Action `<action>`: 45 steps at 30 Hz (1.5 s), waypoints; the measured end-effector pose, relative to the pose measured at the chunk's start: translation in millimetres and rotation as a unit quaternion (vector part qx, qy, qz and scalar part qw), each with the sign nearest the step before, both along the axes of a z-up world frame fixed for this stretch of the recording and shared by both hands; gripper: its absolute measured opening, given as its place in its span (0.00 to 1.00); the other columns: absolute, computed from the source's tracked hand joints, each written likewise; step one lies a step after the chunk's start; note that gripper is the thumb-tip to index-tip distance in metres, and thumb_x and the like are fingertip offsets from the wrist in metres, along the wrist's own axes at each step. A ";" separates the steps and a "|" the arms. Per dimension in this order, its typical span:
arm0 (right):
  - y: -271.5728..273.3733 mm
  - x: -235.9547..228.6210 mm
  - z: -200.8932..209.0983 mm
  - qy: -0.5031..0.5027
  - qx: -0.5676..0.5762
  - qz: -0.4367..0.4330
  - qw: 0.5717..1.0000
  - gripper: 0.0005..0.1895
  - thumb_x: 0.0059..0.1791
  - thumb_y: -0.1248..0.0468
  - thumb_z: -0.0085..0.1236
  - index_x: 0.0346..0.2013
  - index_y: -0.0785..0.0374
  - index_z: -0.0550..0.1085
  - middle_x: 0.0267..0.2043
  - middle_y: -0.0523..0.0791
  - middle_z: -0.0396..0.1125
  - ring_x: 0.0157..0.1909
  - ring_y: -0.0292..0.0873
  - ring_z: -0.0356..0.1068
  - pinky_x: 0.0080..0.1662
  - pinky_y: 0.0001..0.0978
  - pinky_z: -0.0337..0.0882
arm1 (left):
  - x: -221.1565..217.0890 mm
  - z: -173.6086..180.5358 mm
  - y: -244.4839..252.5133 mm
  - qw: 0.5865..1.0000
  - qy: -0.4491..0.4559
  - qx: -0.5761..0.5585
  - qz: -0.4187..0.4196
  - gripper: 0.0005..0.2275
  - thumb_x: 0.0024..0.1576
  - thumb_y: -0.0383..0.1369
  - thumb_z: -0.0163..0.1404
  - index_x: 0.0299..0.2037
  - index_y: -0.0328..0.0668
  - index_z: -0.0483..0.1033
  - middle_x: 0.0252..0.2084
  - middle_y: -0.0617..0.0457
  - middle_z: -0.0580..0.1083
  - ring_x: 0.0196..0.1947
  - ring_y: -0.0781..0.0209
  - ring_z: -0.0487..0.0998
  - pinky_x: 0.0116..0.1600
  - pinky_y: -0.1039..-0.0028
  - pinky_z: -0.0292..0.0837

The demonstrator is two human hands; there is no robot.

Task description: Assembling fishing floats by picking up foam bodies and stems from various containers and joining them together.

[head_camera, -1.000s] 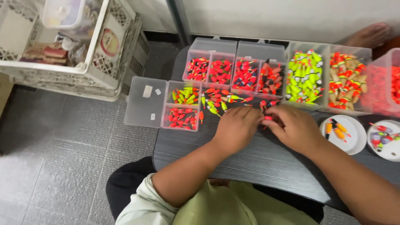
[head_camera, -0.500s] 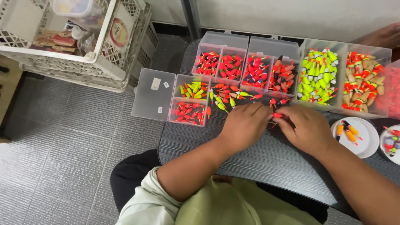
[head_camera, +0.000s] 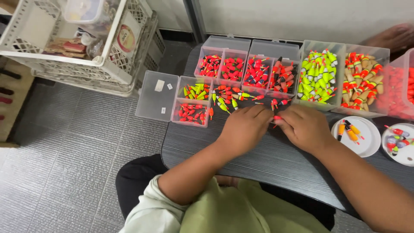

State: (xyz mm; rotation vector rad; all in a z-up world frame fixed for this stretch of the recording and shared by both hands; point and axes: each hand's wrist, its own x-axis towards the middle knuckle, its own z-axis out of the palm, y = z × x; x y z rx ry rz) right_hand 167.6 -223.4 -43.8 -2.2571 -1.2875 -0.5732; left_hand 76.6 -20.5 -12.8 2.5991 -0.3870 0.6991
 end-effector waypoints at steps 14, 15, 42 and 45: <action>7.4 -16.3 26.4 -0.045 0.011 0.004 0.999 0.16 0.54 0.46 0.51 0.46 0.49 0.76 0.32 0.41 0.69 0.36 0.43 0.74 0.40 0.36 0.73 | -66.8 50.9 76.6 0.900 -0.016 0.298 0.319 0.14 0.54 0.45 0.59 0.46 0.53 0.78 0.40 0.53 0.72 0.40 0.52 0.76 0.42 0.63 0.71; 7.9 -17.0 27.1 -0.055 0.006 0.006 0.998 0.16 0.54 0.45 0.51 0.45 0.50 0.76 0.32 0.41 0.70 0.36 0.44 0.74 0.39 0.36 0.74 | -58.2 37.7 69.9 0.893 -0.005 0.360 0.269 0.11 0.55 0.43 0.60 0.44 0.54 0.80 0.38 0.53 0.73 0.39 0.53 0.76 0.42 0.62 0.69; 10.0 -6.2 -2.6 -0.028 0.016 0.110 0.993 0.11 0.56 0.57 0.50 0.48 0.55 0.76 0.44 0.43 0.70 0.48 0.45 0.73 0.45 0.37 0.74 | 6.8 -27.8 14.2 0.810 0.301 -0.496 -0.089 0.16 0.53 0.22 0.61 0.45 0.34 0.67 0.33 0.47 0.75 0.28 0.64 0.77 0.28 0.81 0.77; 10.9 -6.4 -2.7 -0.038 0.028 0.094 0.994 0.09 0.55 0.59 0.54 0.47 0.59 0.76 0.42 0.43 0.69 0.44 0.46 0.72 0.45 0.37 0.74 | 6.8 -19.1 18.3 0.815 0.306 -0.484 -0.095 0.12 0.57 0.27 0.58 0.45 0.33 0.69 0.33 0.44 0.77 0.27 0.65 0.77 0.26 0.81 0.77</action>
